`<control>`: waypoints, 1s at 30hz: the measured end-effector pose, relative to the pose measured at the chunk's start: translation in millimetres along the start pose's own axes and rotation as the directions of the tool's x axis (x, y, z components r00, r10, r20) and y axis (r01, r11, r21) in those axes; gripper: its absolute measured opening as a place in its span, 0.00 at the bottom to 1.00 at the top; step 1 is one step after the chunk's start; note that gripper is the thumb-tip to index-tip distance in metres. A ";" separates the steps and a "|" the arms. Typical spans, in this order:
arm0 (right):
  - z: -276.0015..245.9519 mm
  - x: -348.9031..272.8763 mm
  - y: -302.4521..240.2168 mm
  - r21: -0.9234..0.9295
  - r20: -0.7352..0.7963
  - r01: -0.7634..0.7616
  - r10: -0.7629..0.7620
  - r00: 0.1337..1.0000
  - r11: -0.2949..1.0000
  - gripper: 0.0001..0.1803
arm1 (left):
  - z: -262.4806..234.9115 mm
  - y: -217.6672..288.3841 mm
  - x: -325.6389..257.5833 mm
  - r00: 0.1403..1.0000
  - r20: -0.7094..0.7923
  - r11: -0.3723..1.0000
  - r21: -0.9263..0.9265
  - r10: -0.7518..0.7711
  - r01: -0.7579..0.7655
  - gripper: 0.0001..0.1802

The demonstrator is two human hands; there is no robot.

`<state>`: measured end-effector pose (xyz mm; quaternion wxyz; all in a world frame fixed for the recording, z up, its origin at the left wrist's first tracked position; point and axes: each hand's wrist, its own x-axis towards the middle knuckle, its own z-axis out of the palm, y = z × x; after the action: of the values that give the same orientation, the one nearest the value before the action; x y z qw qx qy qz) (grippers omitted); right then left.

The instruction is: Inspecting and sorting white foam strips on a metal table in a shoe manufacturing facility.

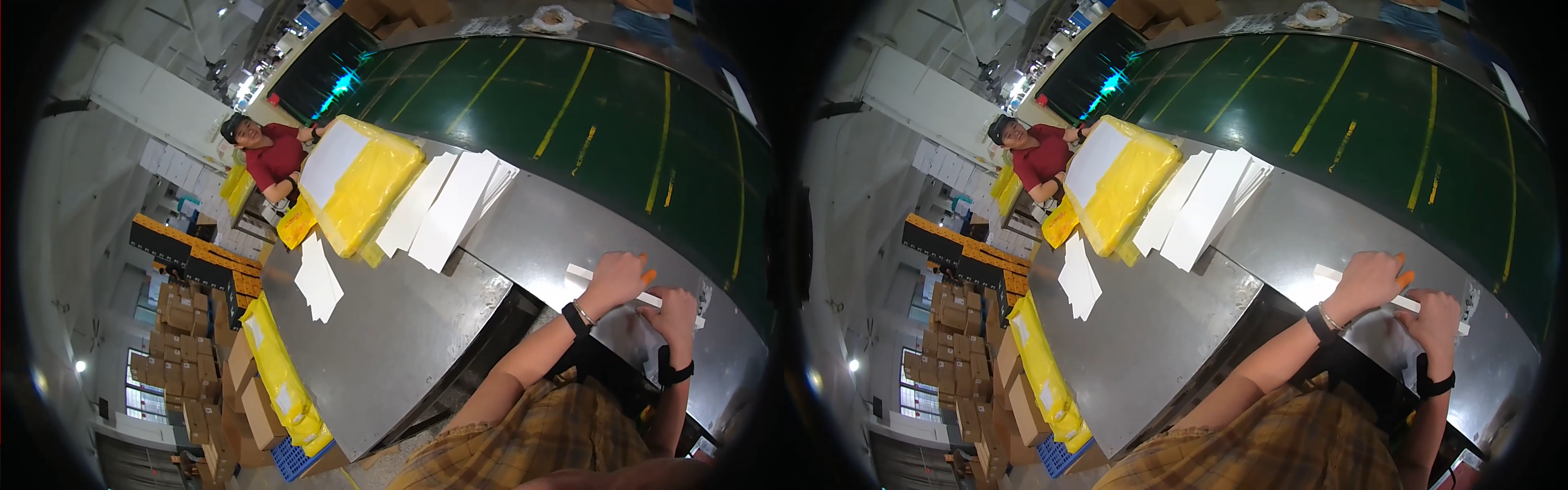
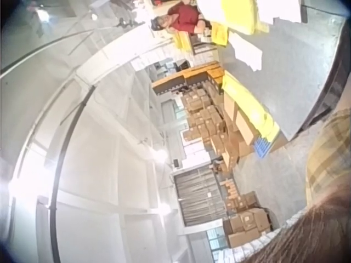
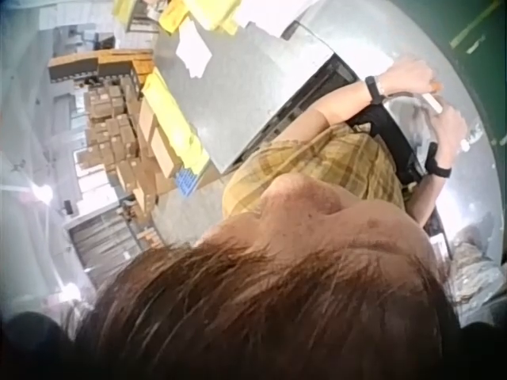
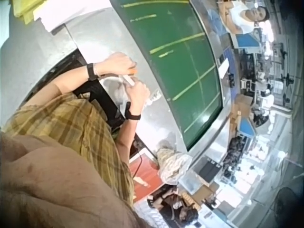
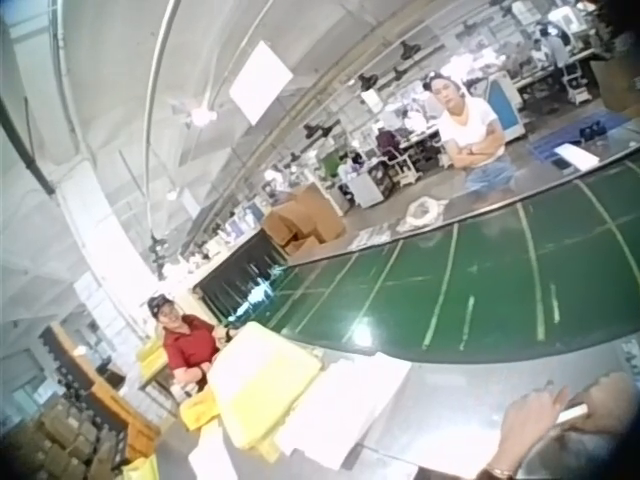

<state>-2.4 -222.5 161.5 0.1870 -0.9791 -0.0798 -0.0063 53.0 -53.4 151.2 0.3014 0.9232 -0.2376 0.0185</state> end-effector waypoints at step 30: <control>-2.3 -0.5 -3.8 0.068 -0.033 0.011 -0.009 0.999 0.998 0.25 | 0.2 1.5 -1.8 1.000 -0.020 1.000 0.017 -0.001 0.001 0.17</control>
<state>-3.4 -219.9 165.0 0.2218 -0.9714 -0.0819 -0.0207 50.7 -53.8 151.5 0.2958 0.9257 -0.2338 0.0297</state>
